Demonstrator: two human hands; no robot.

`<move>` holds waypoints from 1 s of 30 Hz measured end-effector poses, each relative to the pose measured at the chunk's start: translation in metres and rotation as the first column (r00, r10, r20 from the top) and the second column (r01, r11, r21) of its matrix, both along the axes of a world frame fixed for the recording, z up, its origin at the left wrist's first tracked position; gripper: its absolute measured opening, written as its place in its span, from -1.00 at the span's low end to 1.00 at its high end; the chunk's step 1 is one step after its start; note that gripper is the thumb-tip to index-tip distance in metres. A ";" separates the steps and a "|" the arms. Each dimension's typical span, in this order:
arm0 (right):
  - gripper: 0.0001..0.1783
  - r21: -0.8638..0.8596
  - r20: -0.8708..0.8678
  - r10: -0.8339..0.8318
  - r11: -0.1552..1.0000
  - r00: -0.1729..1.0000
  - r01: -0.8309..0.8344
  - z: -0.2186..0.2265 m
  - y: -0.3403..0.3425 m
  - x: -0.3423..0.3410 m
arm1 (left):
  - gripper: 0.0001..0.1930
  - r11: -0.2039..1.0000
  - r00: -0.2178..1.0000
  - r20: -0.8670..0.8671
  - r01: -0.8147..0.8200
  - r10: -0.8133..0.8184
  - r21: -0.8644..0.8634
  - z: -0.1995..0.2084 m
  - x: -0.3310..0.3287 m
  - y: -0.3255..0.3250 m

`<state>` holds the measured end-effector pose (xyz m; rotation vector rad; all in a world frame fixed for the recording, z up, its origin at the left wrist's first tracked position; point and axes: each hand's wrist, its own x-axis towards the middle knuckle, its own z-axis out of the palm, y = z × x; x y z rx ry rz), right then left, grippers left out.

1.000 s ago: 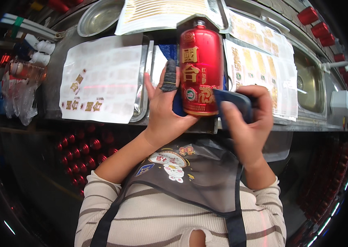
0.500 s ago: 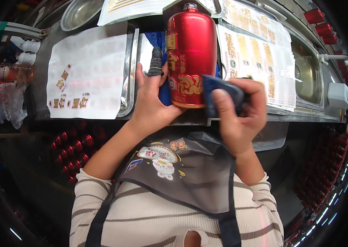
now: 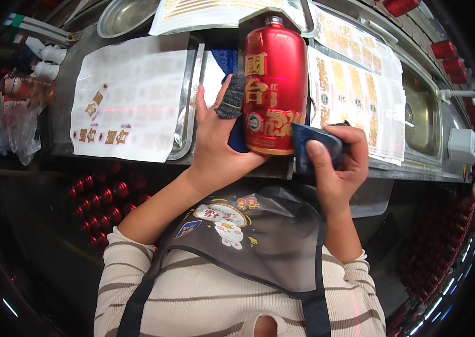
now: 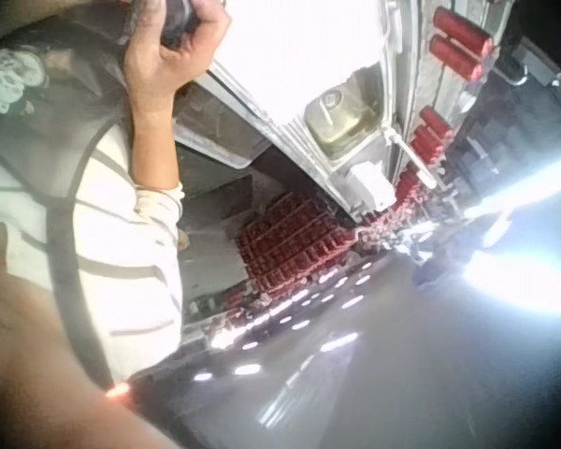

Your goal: The person applies gold labels to red cylindrical bottles one at a time, smoothing each label by hand and placing the finished bottles on a nearby rack.

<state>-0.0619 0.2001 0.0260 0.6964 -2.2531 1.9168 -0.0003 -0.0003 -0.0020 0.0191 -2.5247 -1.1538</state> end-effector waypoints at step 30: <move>-0.55 0.239 -0.434 0.032 0.968 0.900 0.081 -0.002 -0.011 0.011 | -0.61 0.962 0.980 -0.171 -0.141 0.102 -0.233 -0.011 0.018 0.011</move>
